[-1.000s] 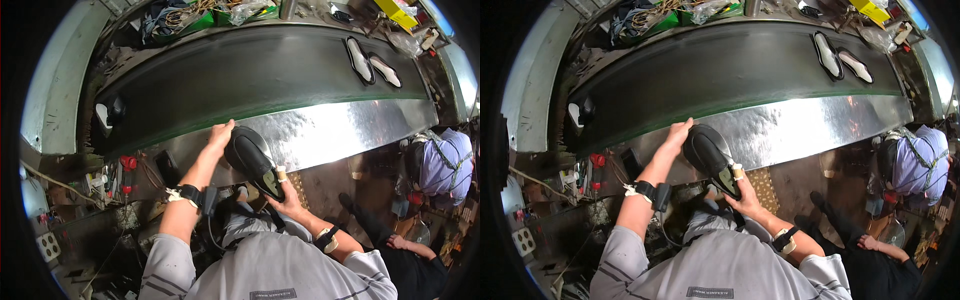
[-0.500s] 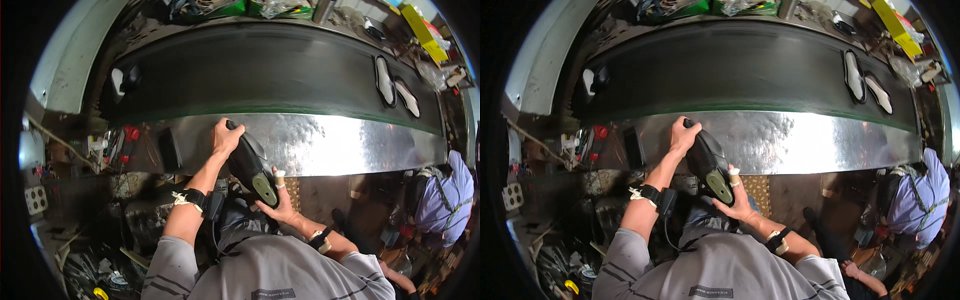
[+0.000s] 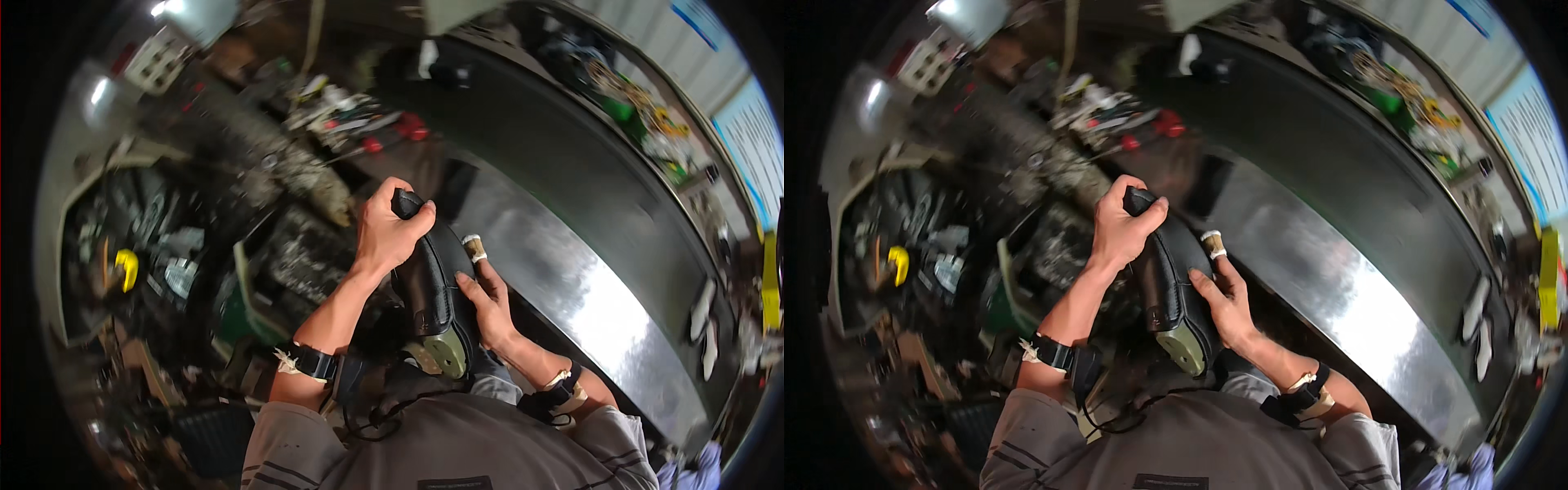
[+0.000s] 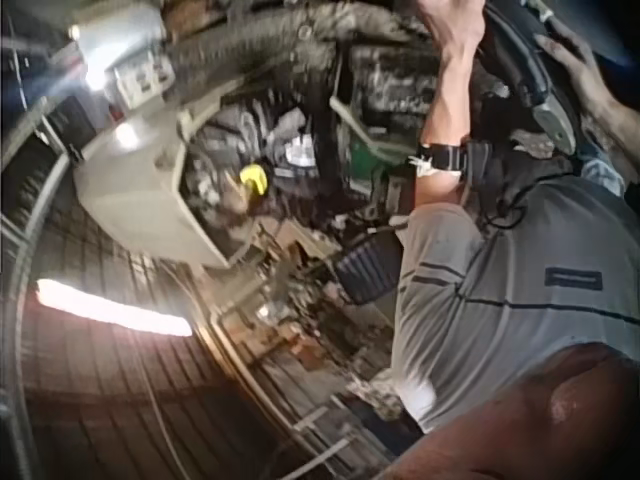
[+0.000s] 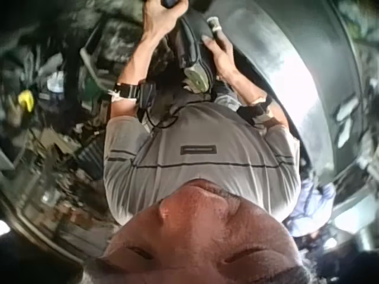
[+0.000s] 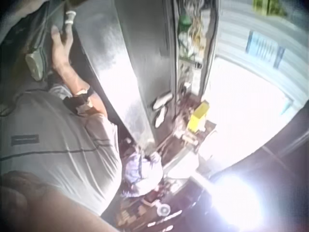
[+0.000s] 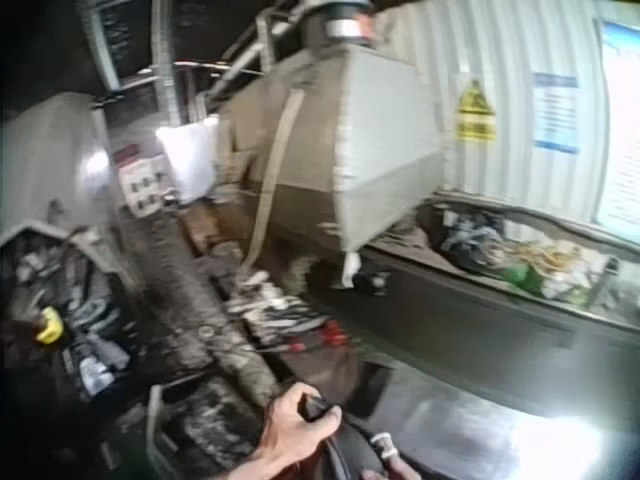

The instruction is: Operate a toe lasting machine to shape the front of a shoe by pulling the upper over the last.

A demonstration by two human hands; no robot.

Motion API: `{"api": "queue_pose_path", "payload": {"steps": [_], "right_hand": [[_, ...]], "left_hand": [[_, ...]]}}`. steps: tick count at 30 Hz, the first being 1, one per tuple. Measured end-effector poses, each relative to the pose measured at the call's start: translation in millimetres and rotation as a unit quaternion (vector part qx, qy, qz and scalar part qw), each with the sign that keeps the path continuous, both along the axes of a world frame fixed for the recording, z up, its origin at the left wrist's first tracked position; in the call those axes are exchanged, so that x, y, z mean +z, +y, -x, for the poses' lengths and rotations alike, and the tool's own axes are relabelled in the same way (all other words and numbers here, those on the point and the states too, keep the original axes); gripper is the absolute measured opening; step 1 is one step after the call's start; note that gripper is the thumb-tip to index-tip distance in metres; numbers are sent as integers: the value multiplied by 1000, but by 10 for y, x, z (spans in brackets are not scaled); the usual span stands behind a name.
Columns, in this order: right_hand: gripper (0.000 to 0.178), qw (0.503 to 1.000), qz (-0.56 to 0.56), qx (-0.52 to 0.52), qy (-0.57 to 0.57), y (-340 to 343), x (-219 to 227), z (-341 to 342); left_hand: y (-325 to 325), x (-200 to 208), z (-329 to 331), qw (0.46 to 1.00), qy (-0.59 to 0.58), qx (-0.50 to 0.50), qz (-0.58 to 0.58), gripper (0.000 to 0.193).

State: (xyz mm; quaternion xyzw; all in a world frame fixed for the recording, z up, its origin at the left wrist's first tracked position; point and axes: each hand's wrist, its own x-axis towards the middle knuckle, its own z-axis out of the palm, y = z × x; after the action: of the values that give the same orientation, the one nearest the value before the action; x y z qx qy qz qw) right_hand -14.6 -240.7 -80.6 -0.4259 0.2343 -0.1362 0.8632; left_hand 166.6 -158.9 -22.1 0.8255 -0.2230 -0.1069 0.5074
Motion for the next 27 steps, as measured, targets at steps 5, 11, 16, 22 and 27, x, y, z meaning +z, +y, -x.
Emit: {"api": "queue_pose_path", "payload": {"steps": [5,11,16,22,27], "right_hand": [[46,990,10,130,-47,1108,306,-519],[18,977,86,179,-76,2370,400,-1042],[18,965,94,230,-82,3061,412,-1283],[18,960,34,277,-39,3531,581,-1424],[24,955,-3,294,-31,3613,617,-1558]], "left_hand": [[1521,378,-213,990,-38,129,39,27],[3032,640,-383,969,-63,238,25,32],[3815,887,-458,939,-130,315,-36,32],[4603,734,-682,940,38,323,107,36],[4895,872,-411,861,204,358,297,39]]}}
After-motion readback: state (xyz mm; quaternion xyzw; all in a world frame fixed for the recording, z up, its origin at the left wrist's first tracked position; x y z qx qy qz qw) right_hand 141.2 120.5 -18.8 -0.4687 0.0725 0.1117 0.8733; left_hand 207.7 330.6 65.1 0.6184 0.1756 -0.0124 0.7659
